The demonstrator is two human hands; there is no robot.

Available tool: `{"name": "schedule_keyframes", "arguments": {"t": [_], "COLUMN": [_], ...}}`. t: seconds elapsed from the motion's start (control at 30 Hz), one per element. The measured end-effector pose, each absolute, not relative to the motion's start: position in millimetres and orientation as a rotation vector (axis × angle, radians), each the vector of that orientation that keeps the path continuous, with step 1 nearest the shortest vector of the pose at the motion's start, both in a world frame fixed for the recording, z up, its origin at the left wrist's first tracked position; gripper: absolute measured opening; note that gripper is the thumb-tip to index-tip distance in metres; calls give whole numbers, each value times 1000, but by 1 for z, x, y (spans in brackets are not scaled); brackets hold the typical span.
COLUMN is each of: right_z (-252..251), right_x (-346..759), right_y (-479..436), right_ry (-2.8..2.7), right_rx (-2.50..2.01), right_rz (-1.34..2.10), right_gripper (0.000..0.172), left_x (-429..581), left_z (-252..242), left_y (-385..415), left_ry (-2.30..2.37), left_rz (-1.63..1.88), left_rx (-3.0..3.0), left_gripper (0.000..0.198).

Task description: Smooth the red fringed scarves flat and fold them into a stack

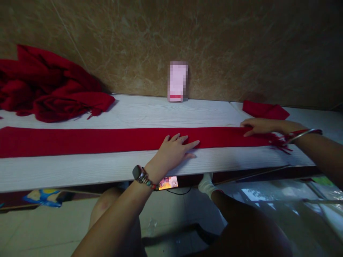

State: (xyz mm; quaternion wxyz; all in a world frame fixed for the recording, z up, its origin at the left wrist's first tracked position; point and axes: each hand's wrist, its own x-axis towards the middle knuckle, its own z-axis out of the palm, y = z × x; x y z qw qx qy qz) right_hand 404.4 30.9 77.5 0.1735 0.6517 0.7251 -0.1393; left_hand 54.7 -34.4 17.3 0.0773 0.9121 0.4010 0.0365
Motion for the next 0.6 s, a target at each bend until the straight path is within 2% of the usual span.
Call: {"name": "schedule_keyframes", "arguments": {"t": [0.17,0.33,0.47,0.6], "right_z": [118,151,133,90], "right_x": [387,325,247,179], "right_y": [17,6,8,22], "right_ry": [2126,2476,2902,3003], "right_rx": [1787,1867,1784,1688], "right_rz": [-258,-240,-376,-847], "right_gripper": [14,9,11,11], "left_x": [49,47,38,12], "left_z": [21,26,35,41], "left_y": [-33,-26,-15,-7], "left_ry": [1342,1209,1107,1158], "left_rz": [331,782,925,1057], "left_rx": [2602,2088,1413,1097], "left_gripper": [34,32,41,42]}}
